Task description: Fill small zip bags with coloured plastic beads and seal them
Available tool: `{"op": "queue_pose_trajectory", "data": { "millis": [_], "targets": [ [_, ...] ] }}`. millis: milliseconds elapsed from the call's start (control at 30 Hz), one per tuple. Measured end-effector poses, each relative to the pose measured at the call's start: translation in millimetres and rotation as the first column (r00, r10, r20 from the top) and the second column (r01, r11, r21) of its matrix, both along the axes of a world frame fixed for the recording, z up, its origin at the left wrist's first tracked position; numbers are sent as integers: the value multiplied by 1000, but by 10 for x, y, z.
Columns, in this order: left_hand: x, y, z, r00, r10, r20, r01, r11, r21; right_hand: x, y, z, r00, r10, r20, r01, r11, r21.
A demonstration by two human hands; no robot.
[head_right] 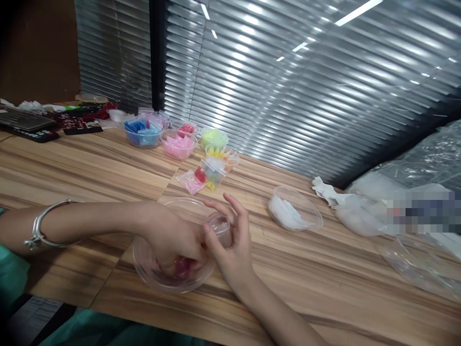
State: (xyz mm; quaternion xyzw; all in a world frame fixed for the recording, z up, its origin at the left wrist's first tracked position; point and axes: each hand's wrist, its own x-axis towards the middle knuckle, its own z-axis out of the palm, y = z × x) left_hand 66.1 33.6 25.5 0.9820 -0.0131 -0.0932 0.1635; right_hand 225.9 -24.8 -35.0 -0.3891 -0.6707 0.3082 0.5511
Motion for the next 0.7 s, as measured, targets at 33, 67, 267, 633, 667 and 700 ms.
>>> {"op": "queue_pose_trajectory", "data": {
  "millis": [33, 67, 267, 633, 667, 700],
  "targets": [
    [3, -20, -2, 1000, 12, 17, -11, 1000, -13, -1, 1, 7, 1000, 3, -4, -3, 1000, 2],
    [3, -31, -4, 1000, 15, 25, -14, 999, -39, -2, 1, 13, 1000, 6, -9, -6, 1000, 3],
    [-2, 4, -23, 994, -32, 101, 45, 991, -125, 6, -7, 20, 1000, -2, -5, 2, 1000, -6],
    [7, 46, 3, 987, -88, 132, 104, 988, -119, 15, 28, 22, 1000, -20, -18, 20, 1000, 10],
    [3, 54, 9, 987, -97, 131, 113, 986, -122, 16, 35, 23, 1000, -23, -22, 23, 999, 23],
    [-2, 61, 18, 987, -99, 130, 115, 986, -124, 17, 40, 23, 999, -27, -26, 28, 999, 41]
  ]
}}
